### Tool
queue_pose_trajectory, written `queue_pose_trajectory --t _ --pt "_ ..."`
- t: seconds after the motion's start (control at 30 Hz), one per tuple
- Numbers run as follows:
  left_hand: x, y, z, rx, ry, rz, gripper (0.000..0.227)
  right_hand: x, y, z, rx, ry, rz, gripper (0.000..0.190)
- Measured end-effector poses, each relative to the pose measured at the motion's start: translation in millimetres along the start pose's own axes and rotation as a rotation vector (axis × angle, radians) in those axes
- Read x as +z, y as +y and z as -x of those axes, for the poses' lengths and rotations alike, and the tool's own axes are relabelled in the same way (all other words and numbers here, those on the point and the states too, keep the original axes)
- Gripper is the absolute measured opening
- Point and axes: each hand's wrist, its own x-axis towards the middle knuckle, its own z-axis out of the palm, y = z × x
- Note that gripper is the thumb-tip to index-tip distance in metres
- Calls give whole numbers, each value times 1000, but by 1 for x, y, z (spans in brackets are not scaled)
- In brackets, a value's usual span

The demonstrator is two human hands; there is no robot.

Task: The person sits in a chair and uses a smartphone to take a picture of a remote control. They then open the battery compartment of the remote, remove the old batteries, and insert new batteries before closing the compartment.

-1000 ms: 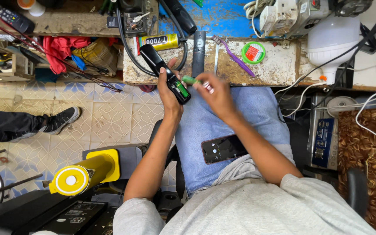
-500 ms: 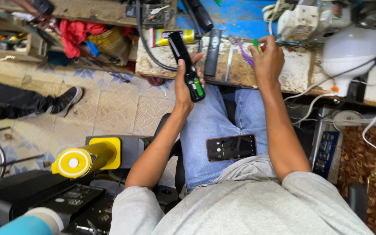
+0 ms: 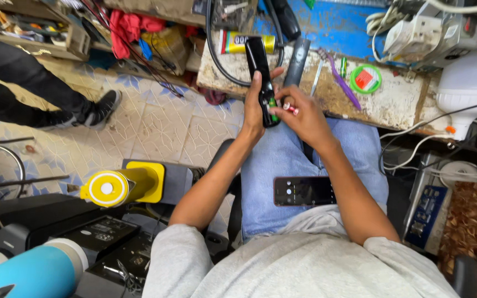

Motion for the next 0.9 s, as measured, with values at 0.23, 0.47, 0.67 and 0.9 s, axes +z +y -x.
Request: queue_pose_trajectory --t 0.23,0.47,0.67,0.9 --pt "4 2 5 -13 33 -78 67 9 7 -1 69 13 67 32" --pt "21 20 18 -50 108 -237 60 18 38 1 176 -16 223 30" --pt "20 13 15 -77 138 -225 61 24 58 5 218 3 77 30" --pt "20 13 20 -124 203 -198 59 39 57 10 282 105 -61 24"
